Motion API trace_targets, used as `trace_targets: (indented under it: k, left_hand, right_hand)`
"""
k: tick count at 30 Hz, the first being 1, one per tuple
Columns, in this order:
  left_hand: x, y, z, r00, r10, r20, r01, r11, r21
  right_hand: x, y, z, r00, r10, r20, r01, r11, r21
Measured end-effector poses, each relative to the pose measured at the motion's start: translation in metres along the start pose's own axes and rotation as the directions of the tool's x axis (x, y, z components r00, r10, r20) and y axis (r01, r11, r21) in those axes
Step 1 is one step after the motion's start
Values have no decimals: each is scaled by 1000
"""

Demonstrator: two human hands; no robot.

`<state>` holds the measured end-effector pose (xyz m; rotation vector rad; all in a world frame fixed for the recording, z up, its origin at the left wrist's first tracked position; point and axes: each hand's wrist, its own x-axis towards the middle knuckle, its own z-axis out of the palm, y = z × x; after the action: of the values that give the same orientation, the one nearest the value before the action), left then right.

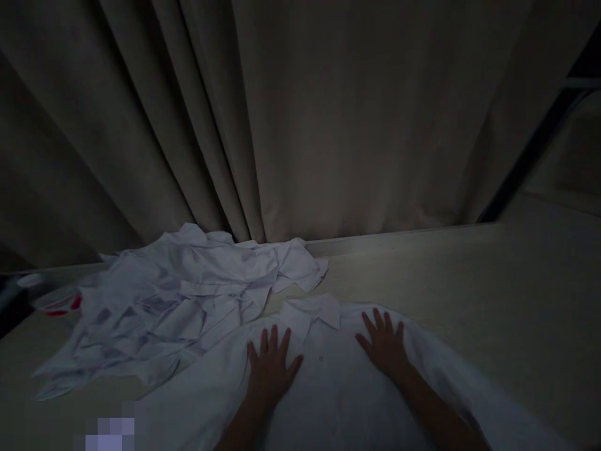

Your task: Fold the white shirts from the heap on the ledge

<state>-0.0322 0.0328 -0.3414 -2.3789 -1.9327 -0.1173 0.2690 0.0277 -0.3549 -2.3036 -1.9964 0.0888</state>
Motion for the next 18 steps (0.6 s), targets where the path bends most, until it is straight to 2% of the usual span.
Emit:
trace_targets:
  k: [3,4,6,8,10,12,14,16,18]
  left_hand:
    - [21,9,-1,1000,-9,25,8,1000,19]
    - [25,11,-2,999,-11,32,10,1000,25]
    - [29,13,-4,1000,-16,20,15,999,36]
    - [28,18,-6,999,-3,-42,4,999,41]
    - [24,32,-9,992,55,-118,-52,998,24]
    - [21,57,-12,973,170,-157,-176,984,-23]
    - [20,88,-14,947,278,-159,-293,952,-83]
    - [22,118,-12,939,315,-141,-333,934,-127]
    - [25,139,-7,950,291,-116,-306,941,-143]
  right_hand:
    - [15,11,-17,999,-19,46,16,998,67]
    - [14,19,-24,999,-31,31,28,995,98]
    - [-3,47,-37,997,-29,-77,41,987,155]
    - [-38,91,-47,971,50,-233,1,977,213]
    - [-87,146,-54,934,191,-303,-95,947,306]
    - [-140,203,-55,875,412,-254,-286,864,415]
    - [-188,248,-49,771,629,-97,-500,693,520]
    - [-225,275,-33,729,682,-57,-541,626,562]
    - [-245,285,-11,711,704,0,-576,581,575]
